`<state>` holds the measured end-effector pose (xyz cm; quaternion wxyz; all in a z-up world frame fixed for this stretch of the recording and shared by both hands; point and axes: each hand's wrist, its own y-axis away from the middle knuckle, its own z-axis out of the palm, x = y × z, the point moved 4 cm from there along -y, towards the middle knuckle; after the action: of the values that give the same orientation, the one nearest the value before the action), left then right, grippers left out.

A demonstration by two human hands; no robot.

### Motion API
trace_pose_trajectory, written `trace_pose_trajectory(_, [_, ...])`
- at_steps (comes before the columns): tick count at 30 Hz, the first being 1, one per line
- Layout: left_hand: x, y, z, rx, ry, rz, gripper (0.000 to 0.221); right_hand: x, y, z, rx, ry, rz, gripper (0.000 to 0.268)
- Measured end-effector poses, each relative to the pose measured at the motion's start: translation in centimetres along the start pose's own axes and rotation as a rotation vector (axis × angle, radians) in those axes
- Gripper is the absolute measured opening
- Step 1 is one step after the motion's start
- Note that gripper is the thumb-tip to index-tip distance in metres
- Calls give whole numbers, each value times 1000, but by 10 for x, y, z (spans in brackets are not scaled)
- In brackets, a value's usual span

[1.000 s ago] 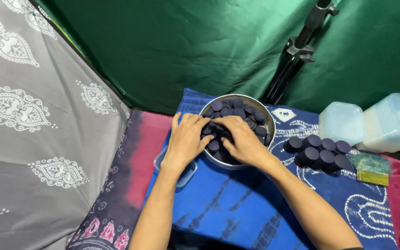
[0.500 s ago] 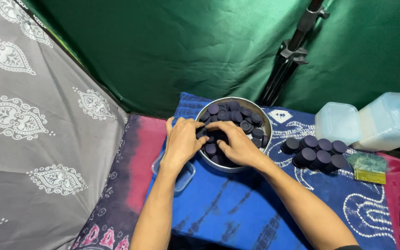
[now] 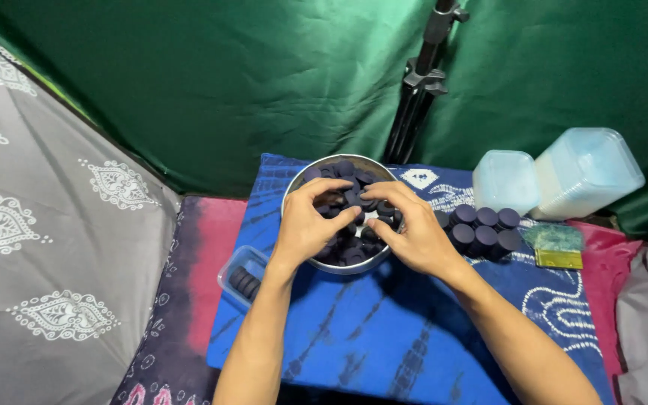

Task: Sorting and stacking small black recyclable discs from a bowl into containers.

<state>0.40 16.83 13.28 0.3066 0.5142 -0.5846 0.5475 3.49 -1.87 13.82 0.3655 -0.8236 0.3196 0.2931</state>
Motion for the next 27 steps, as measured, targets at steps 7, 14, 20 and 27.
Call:
trace_pose_trajectory(7, [-14,-9,83,-96,334,-78,40,14,42,-59,124,19,99,32])
trace_pose_trajectory(14, [-10,-11,126,-155,324,-23,50,32,60,-88,165,80,95,28])
trace_pose_trajectory(20, [2,-15,128,-175,102,213,42,47,63,-89,143,128,66,34])
trace_pose_trajectory(27, [-29,-23,137,-185,-236,277,37,60,69,-111,240,270,65,33])
